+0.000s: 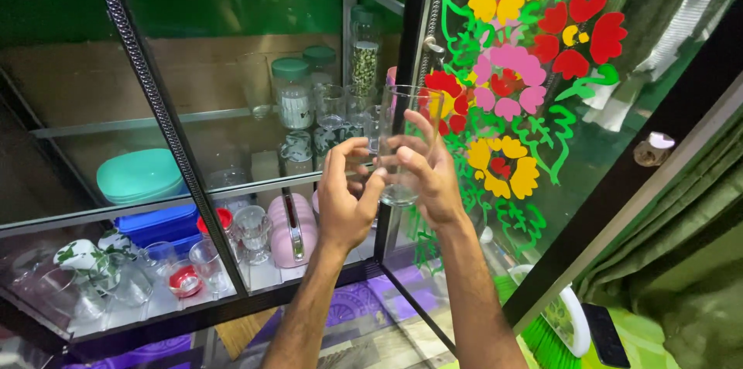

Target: Searching for a specific medicine box inside a glass cabinet and inspecting its label

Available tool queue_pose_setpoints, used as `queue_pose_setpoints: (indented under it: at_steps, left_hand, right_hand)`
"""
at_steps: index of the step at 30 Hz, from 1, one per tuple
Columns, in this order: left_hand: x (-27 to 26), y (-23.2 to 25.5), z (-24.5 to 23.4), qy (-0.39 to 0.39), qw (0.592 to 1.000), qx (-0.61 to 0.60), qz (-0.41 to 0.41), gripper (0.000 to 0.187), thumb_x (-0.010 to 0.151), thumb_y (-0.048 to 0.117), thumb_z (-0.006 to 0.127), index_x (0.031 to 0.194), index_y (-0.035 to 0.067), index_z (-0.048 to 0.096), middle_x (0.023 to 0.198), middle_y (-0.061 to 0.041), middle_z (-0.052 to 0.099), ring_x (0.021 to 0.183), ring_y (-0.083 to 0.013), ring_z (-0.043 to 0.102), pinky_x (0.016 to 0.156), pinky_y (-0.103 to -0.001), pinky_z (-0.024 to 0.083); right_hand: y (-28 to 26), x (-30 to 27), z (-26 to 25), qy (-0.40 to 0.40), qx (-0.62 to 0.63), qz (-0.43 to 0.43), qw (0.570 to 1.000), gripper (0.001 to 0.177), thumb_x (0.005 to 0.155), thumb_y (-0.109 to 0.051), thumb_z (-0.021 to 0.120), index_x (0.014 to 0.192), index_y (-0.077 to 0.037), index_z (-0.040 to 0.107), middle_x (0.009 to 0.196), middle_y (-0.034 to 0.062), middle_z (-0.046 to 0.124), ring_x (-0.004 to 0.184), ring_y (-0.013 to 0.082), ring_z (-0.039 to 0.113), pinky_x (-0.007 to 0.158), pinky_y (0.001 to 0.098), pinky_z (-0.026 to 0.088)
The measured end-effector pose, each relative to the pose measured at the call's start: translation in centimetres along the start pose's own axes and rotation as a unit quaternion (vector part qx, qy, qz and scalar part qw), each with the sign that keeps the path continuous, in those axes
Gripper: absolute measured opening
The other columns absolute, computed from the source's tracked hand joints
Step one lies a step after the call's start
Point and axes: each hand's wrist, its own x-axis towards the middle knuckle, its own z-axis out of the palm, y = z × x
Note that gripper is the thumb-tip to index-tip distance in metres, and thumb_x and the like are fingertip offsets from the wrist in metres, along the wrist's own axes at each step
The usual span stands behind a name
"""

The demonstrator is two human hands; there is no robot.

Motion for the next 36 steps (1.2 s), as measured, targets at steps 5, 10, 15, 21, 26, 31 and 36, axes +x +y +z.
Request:
queue_pose_setpoints:
  at_steps: [5,10,15,21,26,31,36]
  left_hand:
    - [0.2,2.6,-1.0,0.006,0.995,0.015,0.095,0.056,0.086,0.029,0.072,0.140,0.017,0.059,0.130,-0.008,0.060,0.101,-0.0247,0.065,0.082,-0.035,0.057]
    - [0.6,3.5,-2.1,-0.001,0.991,0.000,0.131,0.060,0.094,0.031,0.068,0.149,0.017,0.050,0.143,-0.013,0.051,0.109,-0.0276,0.062,0.089,-0.039,0.054]
    - [1.2,4.7,-3.6,-0.029,0.985,0.060,0.159,0.049,0.087,0.031,0.077,0.133,0.017,0.064,0.147,-0.017,0.046,0.124,-0.0425,0.053,0.107,-0.053,0.042]
    - [1.9,3.9,-5.7,-0.058,0.982,0.119,0.134,0.026,0.075,0.033,0.084,0.083,0.016,0.065,0.152,-0.011,0.042,0.133,-0.0428,0.042,0.107,-0.051,0.033]
    - [1.8,4.3,-6.8,-0.098,0.978,0.141,0.115,0.021,0.078,0.034,0.084,0.075,0.017,0.072,0.154,-0.011,0.044,0.135,-0.0463,0.040,0.105,-0.056,0.032]
    - [1.7,3.2,-6.0,-0.075,0.978,0.145,0.126,0.019,0.079,0.033,0.086,0.078,0.020,0.072,0.151,-0.007,0.047,0.133,-0.0415,0.043,0.104,-0.051,0.037]
    - [1.3,1.7,-4.8,-0.031,0.981,0.130,0.138,0.024,0.079,0.029,0.088,0.081,0.018,0.067,0.147,-0.005,0.046,0.130,-0.0357,0.048,0.100,-0.046,0.044]
  right_hand:
    - [0.0,-0.2,-0.4,-0.025,-0.005,0.000,1.000,0.082,0.083,-0.040,0.075,0.152,-0.009,0.044,0.107,0.0167,0.063,0.084,0.0279,0.074,0.065,0.0410,0.065]
    - [-0.3,-0.3,-0.2,-0.054,-0.043,0.001,0.998,0.087,0.078,-0.037,0.078,0.153,-0.007,0.046,0.104,0.0181,0.063,0.080,0.0248,0.072,0.060,0.0374,0.064]
    - [0.8,-0.3,-0.2,-0.047,-0.211,-0.015,0.976,0.088,0.071,-0.013,0.089,0.151,-0.015,0.053,0.104,0.0088,0.068,0.089,0.0143,0.067,0.077,0.0280,0.063]
    - [-2.2,-1.6,2.9,-0.043,-0.324,-0.086,0.941,0.082,0.066,-0.014,0.093,0.142,-0.013,0.062,0.108,0.0150,0.071,0.090,0.0216,0.071,0.078,0.0330,0.064]
    - [-1.2,-1.5,2.7,-0.053,-0.420,-0.184,0.887,0.079,0.067,-0.026,0.094,0.140,-0.016,0.065,0.122,0.0114,0.072,0.111,0.0307,0.070,0.099,0.0439,0.055]
    - [-1.2,-1.4,2.9,-0.041,-0.425,-0.204,0.881,0.075,0.071,-0.019,0.090,0.142,-0.018,0.064,0.125,0.0118,0.071,0.113,0.0326,0.069,0.099,0.0458,0.054]
    - [-0.9,-1.3,3.0,-0.028,-0.409,-0.177,0.895,0.080,0.069,-0.011,0.083,0.145,-0.017,0.059,0.118,0.0166,0.073,0.106,0.0362,0.072,0.092,0.0481,0.057]
